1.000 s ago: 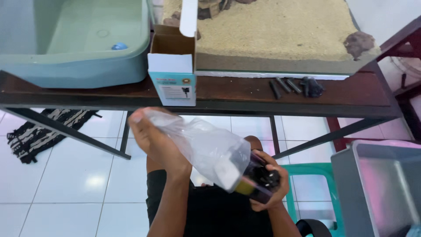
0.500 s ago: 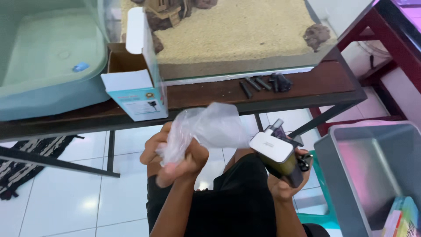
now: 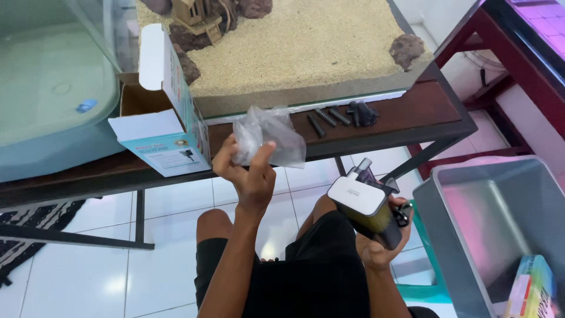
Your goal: The person unboxes an aquarium filter, removes the components from plastic bags, and assembles the intake tube before attaching it to the filter body.
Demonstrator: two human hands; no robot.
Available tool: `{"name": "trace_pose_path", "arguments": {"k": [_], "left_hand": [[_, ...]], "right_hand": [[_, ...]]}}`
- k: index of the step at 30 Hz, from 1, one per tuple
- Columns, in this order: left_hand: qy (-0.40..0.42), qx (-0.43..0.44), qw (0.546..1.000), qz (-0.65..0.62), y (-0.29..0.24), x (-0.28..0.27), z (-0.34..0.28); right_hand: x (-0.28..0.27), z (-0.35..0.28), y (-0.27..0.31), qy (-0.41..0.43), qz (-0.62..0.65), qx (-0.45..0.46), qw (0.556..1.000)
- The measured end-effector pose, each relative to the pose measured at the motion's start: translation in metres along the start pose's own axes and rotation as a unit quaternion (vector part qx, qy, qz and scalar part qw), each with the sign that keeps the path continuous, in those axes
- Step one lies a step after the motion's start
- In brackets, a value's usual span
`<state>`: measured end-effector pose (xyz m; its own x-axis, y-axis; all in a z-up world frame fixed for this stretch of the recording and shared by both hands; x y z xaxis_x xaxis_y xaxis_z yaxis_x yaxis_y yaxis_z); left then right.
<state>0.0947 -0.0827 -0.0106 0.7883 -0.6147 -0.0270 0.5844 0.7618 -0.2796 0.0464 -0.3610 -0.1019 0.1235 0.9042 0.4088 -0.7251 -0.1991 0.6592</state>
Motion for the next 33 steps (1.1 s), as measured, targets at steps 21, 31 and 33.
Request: {"name": "trace_pose_path", "arguments": {"k": [21,31,33], "left_hand": [[-0.054,0.023,0.997,0.042,-0.015,-0.034,-0.013],[-0.08,0.006,0.997,0.021,-0.014,-0.073,0.004],[-0.107,-0.012,0.994,-0.013,-0.006,-0.081,0.001]], "right_hand": [[0.122,0.087,-0.011,0.162,-0.126,-0.046,0.978],[0.158,0.105,-0.074,0.314,-0.1,0.116,0.937],[0.165,0.107,-0.074,0.357,-0.14,0.121,0.916]]}}
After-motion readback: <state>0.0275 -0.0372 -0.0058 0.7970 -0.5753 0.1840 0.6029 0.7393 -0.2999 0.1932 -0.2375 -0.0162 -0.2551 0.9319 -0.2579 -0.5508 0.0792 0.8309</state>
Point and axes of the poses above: each hand's wrist, its own z-axis towards the middle knuckle, its own x-axis out of the palm, y = z × x, the point moved 7 cm from there along z, towards the middle knuckle, and after that the axes turned 6 degrees about -z, right-handed, at the moved point
